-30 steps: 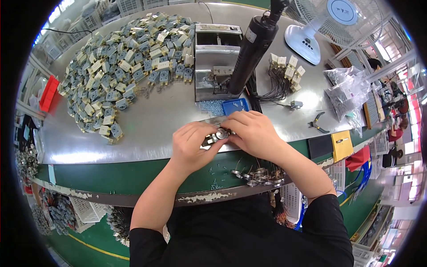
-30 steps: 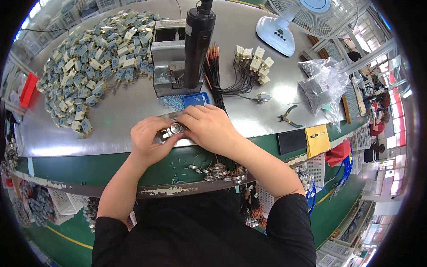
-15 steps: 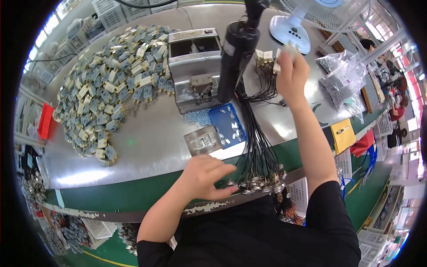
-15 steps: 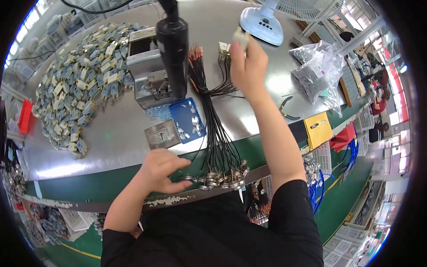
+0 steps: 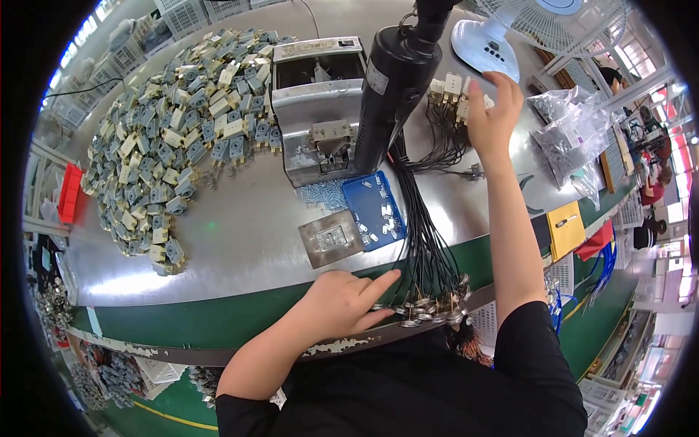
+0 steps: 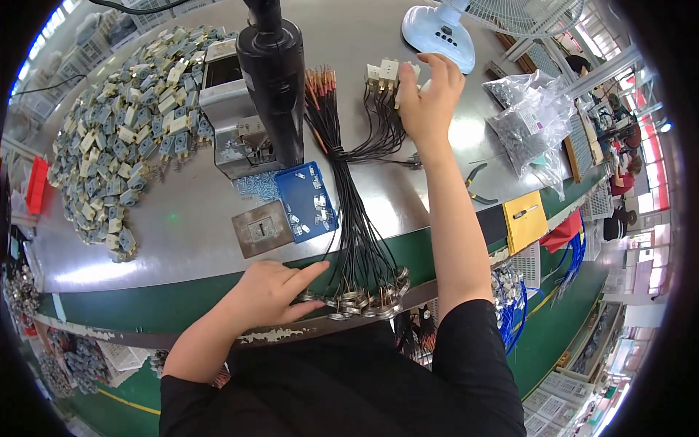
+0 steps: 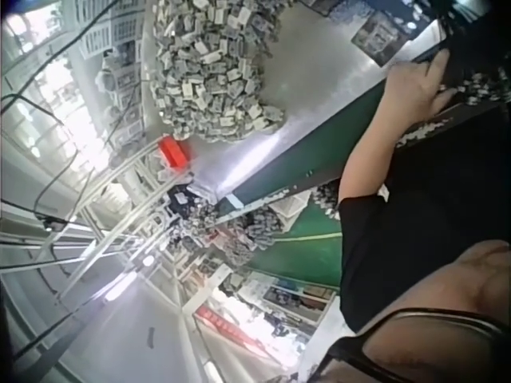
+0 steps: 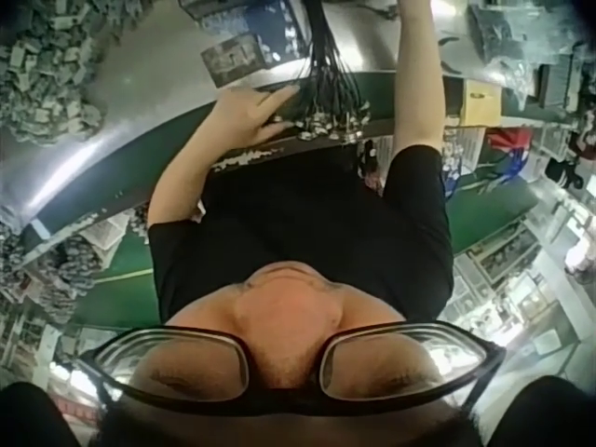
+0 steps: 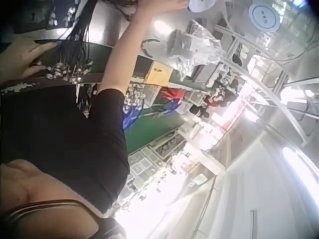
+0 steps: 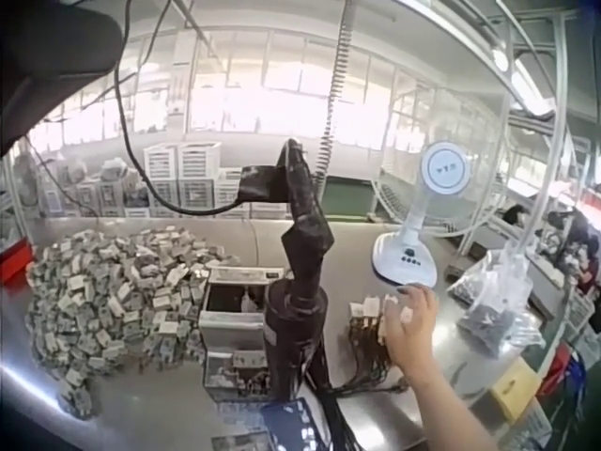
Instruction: Assembling small electrical components using an electric screwdriver at a factory workstation.
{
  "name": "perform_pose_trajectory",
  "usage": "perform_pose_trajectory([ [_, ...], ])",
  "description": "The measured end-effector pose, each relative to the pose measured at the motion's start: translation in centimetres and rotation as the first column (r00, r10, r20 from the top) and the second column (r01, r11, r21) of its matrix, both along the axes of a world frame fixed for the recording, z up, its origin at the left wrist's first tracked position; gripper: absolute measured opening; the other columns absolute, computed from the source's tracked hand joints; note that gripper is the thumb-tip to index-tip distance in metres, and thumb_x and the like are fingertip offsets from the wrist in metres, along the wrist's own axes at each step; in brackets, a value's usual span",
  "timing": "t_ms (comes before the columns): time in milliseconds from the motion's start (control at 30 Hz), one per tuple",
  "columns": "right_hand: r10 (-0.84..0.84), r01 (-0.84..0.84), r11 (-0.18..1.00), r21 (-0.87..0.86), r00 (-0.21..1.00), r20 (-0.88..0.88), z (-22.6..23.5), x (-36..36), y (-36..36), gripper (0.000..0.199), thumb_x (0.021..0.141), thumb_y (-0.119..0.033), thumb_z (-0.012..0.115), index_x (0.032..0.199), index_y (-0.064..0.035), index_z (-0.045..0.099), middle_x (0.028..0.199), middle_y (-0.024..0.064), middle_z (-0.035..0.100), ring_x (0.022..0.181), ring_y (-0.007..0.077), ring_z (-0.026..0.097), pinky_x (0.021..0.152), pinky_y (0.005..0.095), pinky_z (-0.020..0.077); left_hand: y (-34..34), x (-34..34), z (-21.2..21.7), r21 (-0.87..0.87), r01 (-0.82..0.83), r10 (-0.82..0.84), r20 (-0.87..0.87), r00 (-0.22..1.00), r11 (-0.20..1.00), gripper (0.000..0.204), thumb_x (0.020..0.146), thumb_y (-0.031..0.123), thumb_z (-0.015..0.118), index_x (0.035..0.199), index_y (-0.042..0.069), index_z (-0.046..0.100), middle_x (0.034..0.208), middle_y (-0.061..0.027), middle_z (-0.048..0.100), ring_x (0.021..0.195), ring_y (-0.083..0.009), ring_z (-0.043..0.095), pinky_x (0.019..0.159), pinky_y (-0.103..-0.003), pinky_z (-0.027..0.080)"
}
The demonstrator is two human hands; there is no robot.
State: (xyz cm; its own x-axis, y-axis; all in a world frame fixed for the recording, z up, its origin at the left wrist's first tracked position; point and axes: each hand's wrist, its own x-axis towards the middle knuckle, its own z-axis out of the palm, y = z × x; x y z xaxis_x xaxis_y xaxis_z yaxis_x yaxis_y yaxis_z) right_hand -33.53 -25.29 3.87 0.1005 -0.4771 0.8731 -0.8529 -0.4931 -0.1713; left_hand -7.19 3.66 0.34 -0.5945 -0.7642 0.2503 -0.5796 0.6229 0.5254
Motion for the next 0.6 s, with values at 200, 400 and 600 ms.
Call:
perform_pose_trajectory([
  [200,0.383,-0.415,0.910,0.006,0.846,0.370,1.8,1.1,7.0,0.027,0.109,-0.006,0.046,0.090,0.0012,0.064,0.083,0.0086,0.065,0.069,0.0130,0.057,0.065,0.0264,0.0453,0.1,1.8,0.5,0.205,-0.004,0.134,-0.624,0.769,0.979,0.032,0.090,0.016,0.081,0.116,0.004,0.067,0.082,-0.0053,0.070,0.066,-0.0140,0.064,0.058,-0.026,0.048],
  [400,0.903,-0.777,0.408,0.480,0.419,-0.089,2.7,9.0,14.4,0.028,0.094,-0.025,0.070,0.107,-0.0003,0.069,0.091,0.0128,0.070,0.083,0.0359,0.070,0.075,0.0444,0.0560,-0.9,5.1,0.9,0.558,-0.324,0.639,-0.723,0.262,0.764,0.012,0.098,0.009,0.075,0.099,0.001,0.066,0.084,0.0011,0.067,0.068,-0.0032,0.056,0.059,-0.020,0.042],
  [600,0.832,-0.647,0.182,0.741,0.502,0.234,1.8,12.9,16.5,0.027,0.095,-0.012,0.073,0.119,-0.0013,0.066,0.096,0.0154,0.070,0.086,0.0379,0.069,0.077,0.0438,0.0561,-1.6,6.8,1.5,0.561,-0.241,0.610,-0.711,0.350,0.792,0.013,0.099,0.011,0.072,0.101,0.003,0.062,0.076,-0.0013,0.061,0.061,-0.0062,0.052,0.054,-0.021,0.040],
])
